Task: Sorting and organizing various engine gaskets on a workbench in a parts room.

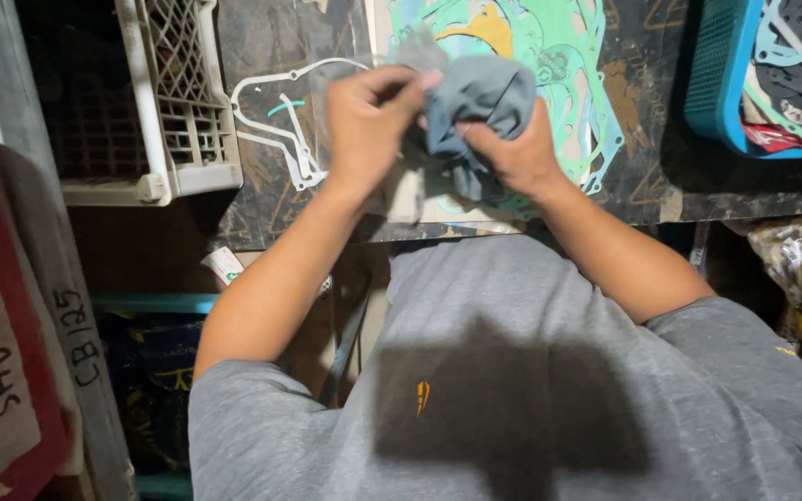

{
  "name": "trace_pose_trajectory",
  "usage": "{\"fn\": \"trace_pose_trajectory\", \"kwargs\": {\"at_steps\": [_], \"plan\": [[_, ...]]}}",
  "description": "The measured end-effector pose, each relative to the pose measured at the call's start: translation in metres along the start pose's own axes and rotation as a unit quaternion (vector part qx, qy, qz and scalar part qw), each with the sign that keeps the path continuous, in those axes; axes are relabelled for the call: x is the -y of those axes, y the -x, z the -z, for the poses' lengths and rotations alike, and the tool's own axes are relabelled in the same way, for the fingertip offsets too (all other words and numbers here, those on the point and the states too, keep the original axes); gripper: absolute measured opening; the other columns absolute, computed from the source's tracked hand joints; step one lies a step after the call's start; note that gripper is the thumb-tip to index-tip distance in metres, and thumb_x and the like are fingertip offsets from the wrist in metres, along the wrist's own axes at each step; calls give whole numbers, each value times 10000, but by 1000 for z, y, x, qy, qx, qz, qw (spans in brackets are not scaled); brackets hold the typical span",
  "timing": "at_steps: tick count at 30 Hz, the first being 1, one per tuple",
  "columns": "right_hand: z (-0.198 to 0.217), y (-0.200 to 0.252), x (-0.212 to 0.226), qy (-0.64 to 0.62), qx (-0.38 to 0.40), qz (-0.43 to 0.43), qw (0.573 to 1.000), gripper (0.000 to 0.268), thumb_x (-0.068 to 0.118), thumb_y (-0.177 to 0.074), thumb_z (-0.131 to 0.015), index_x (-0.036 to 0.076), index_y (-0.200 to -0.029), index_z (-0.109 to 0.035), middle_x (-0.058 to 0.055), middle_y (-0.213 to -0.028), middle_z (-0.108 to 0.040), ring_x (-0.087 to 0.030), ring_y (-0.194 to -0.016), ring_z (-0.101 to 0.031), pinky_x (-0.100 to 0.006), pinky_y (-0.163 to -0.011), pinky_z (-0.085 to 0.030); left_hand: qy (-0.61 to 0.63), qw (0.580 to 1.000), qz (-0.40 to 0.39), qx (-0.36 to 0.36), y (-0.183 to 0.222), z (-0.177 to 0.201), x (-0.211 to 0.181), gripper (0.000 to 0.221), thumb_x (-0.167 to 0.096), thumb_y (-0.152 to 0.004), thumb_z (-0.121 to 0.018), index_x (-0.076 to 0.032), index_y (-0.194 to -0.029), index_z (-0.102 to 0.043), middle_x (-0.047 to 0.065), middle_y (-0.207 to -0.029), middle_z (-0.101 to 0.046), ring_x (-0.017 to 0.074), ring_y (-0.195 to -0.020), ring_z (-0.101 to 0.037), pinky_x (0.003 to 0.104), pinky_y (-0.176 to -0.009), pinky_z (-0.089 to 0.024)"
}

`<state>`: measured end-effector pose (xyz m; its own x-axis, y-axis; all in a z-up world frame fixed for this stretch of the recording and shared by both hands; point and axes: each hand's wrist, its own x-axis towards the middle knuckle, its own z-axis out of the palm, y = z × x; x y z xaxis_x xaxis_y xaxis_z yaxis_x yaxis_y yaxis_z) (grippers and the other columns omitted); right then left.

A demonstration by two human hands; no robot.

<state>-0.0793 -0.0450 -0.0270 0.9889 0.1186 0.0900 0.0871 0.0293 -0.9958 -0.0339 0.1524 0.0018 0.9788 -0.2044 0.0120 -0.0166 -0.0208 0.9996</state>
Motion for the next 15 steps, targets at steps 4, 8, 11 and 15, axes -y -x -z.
{"fn": "trace_pose_trajectory", "kwargs": {"at_steps": [4, 8, 11, 15], "plan": [[9, 2, -12, 66, -3, 5, 998, 277, 47, -902, -751, -64, -1145, -680, -110, -1054, -736, -183, -887, -674, -287, -873, -536, 102, 988, 92, -74, -7, 6, -26, 174, -118, -900, -778, 46, -953, -748, 71, -736, -711, 112, -584, -679, 183, -472, -471], [24, -4, -48, -121, -148, -24, 981, 295, 163, -999, -635, 27, -1260, -607, -58, -1175, -668, -154, -1036, -617, -295, -1016, -499, 136, 979, 114, -98, -9, 12, -31, 276, -183, -890, -774, 71, -970, -701, 97, -762, -703, 141, -636, -734, 174, -439, -483], [46, -10, -42, -60, -51, -22, 997, 534, 434, -1075, -433, -18, -1331, -560, -87, -1278, -619, -179, -1130, -563, -314, -1055, -437, 199, 968, 128, -87, -11, 9, -17, 279, -134, -886, -775, 101, -994, -670, 155, -816, -711, 182, -714, -757, 194, -498, -559], [29, -17, -11, 41, 36, -11, 998, 554, 384, -949, -667, -52, -1281, -584, -105, -1155, -659, -213, -1017, -588, -348, -976, -474, 236, 961, 129, -66, -10, 3, -15, 287, -144, -880, -783, 81, -1027, -682, 155, -892, -732, 178, -796, -745, 206, -620, -606]]}}
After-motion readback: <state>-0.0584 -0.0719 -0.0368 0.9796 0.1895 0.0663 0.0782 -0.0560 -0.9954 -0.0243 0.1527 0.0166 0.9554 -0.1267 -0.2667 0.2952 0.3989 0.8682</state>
